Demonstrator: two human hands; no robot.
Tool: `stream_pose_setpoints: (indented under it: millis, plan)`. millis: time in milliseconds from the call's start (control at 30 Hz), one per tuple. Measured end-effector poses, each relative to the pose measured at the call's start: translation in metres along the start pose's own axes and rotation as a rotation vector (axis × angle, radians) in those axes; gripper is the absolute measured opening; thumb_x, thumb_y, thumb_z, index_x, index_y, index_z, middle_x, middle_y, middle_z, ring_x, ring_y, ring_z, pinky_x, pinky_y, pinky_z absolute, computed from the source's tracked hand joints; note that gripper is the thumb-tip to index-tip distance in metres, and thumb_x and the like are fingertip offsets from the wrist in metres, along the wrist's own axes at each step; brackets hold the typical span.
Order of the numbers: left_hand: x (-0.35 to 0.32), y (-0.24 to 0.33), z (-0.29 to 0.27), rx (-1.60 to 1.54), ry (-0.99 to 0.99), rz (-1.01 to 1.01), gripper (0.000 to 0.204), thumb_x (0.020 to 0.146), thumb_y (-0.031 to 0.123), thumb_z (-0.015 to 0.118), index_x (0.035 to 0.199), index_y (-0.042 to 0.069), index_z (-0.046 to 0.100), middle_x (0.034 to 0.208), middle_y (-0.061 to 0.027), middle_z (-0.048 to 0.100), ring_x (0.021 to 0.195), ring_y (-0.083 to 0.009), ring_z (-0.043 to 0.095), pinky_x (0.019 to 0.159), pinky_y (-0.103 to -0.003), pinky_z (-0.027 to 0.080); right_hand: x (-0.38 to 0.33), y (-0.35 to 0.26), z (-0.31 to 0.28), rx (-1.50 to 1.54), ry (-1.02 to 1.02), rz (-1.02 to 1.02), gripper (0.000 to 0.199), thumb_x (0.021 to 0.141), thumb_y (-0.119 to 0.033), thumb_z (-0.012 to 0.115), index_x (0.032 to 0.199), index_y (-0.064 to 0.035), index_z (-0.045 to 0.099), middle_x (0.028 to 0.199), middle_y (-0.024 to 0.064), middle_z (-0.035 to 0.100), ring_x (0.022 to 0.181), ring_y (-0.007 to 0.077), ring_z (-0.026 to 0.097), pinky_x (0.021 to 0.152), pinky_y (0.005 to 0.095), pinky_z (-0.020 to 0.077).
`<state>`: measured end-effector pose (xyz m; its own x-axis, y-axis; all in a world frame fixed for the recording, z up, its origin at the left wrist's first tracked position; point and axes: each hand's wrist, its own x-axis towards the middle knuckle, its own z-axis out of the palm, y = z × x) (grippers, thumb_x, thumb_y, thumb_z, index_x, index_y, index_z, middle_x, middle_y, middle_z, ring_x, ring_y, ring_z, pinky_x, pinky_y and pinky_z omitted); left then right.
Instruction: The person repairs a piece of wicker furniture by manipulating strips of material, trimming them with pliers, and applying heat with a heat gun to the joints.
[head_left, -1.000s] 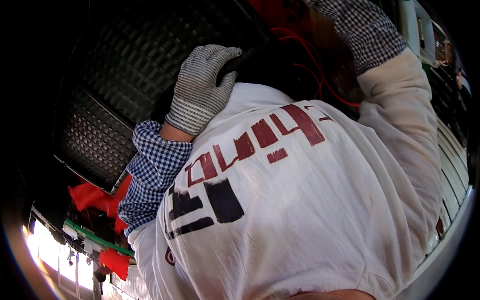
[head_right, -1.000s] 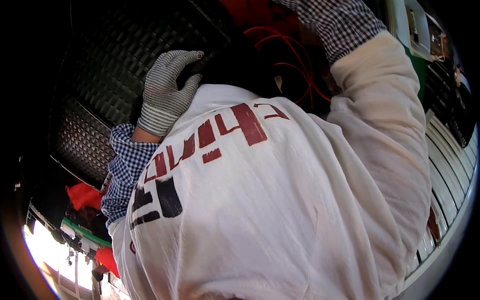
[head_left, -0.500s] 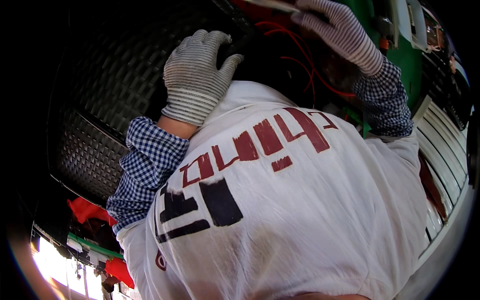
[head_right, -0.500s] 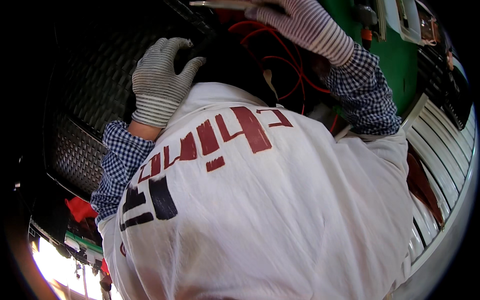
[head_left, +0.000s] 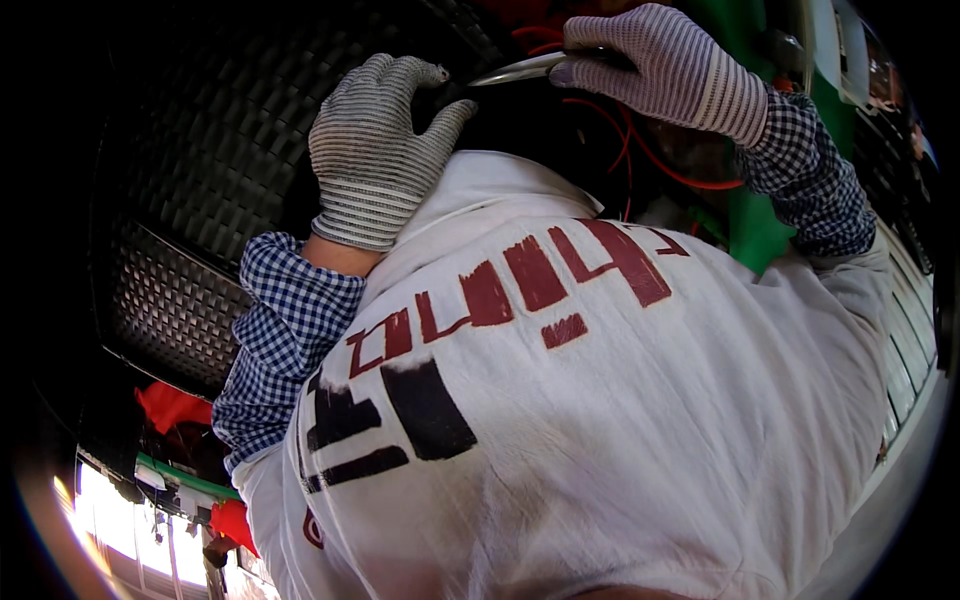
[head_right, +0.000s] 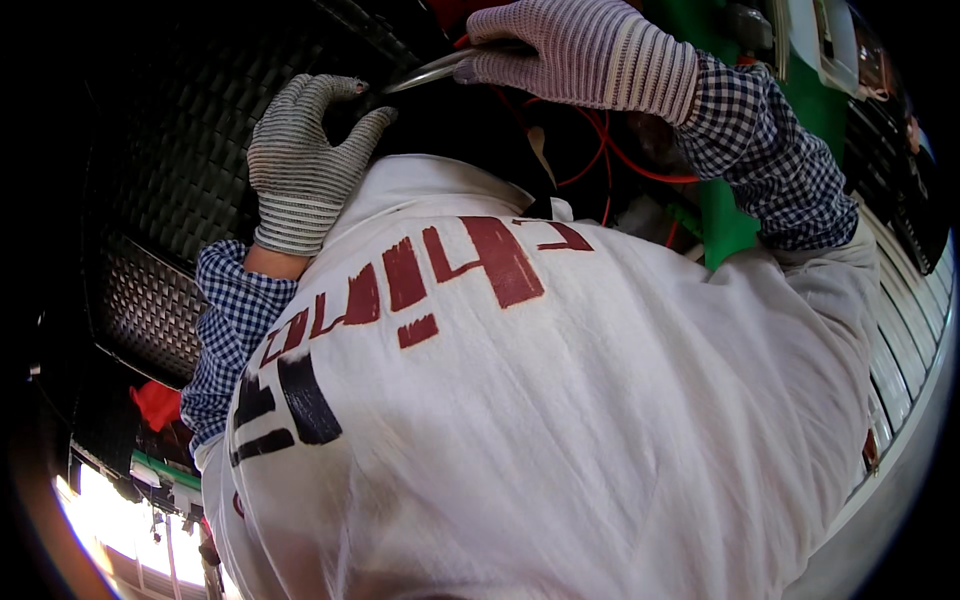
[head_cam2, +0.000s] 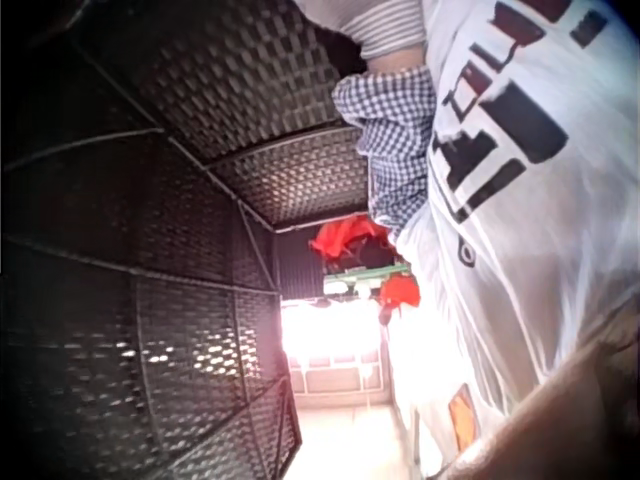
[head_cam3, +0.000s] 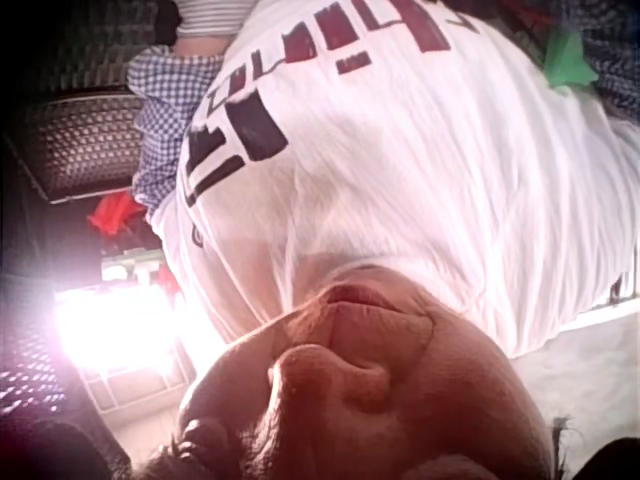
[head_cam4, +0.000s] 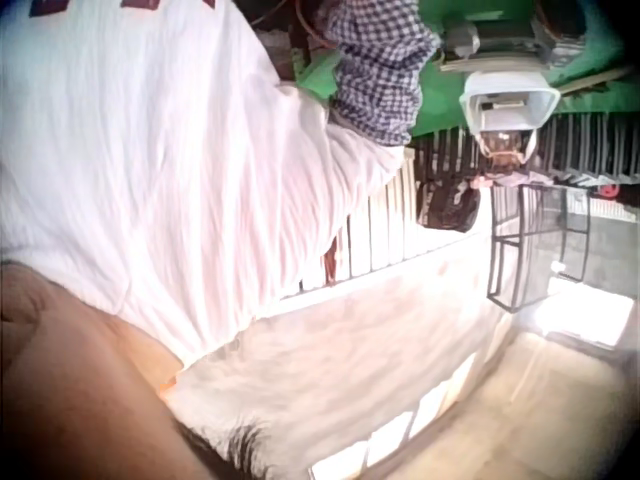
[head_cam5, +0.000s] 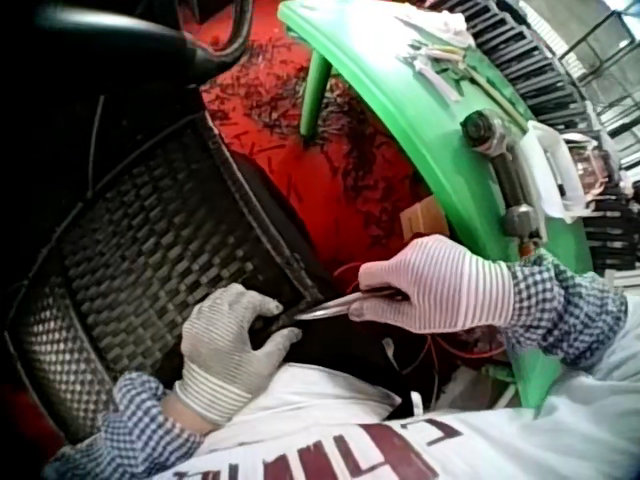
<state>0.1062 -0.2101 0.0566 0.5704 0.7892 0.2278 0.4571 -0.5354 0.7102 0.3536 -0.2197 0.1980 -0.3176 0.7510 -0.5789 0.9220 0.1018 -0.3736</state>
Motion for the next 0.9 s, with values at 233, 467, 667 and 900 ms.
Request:
stream_pose_setpoints:
  millis: [233, 467, 667, 900]
  plan:
    - [0.001, 0.002, 0.0, -0.033, -0.01, 0.01, 0.034, 0.08, 0.03, 0.087, 0.103, 0.009, 0.075, 0.096, -0.0088, 0.073, 0.083, -0.0244, 0.073, 0.076, -0.035, 0.061, 0.007, 0.01, -0.002, -0.057, -0.054, -0.064, 0.035, 0.099, -0.041, 0.064, 0.093, -0.0062, 0.068, 0.062, 0.0123, 0.062, 0.053, 0.0288, 0.062, 0.052, 0.0388, 0.0499]
    - [0.001, 0.005, -0.001, -0.048, -0.024, 0.006, 0.034, 0.08, 0.03, 0.087, 0.104, 0.009, 0.076, 0.097, -0.009, 0.074, 0.084, -0.0248, 0.073, 0.076, -0.036, 0.061, 0.007, 0.006, -0.008, -0.125, -0.117, -0.013, 0.035, 0.099, -0.04, 0.065, 0.094, -0.006, 0.068, 0.063, 0.0119, 0.062, 0.053, 0.0272, 0.062, 0.052, 0.0379, 0.0501]
    - [0.0, 0.003, 0.002, -0.054, -0.016, 0.015, 0.034, 0.08, 0.03, 0.087, 0.104, 0.009, 0.076, 0.097, -0.0098, 0.074, 0.085, -0.0259, 0.073, 0.078, -0.037, 0.061, 0.008, 0.012, -0.005, -0.046, -0.092, -0.043, 0.033, 0.099, -0.039, 0.065, 0.094, -0.0059, 0.068, 0.062, 0.0113, 0.062, 0.051, 0.0261, 0.061, 0.05, 0.0372, 0.0491]
    - [0.001, 0.004, 0.004, -0.042, -0.026, 0.004, 0.033, 0.08, 0.029, 0.087, 0.104, 0.008, 0.075, 0.097, -0.0101, 0.073, 0.085, -0.0261, 0.073, 0.078, -0.038, 0.061, 0.01, 0.009, -0.006, -0.113, -0.104, -0.042, 0.034, 0.101, -0.039, 0.062, 0.093, -0.0058, 0.068, 0.06, 0.0112, 0.061, 0.05, 0.0264, 0.06, 0.05, 0.0372, 0.0485]
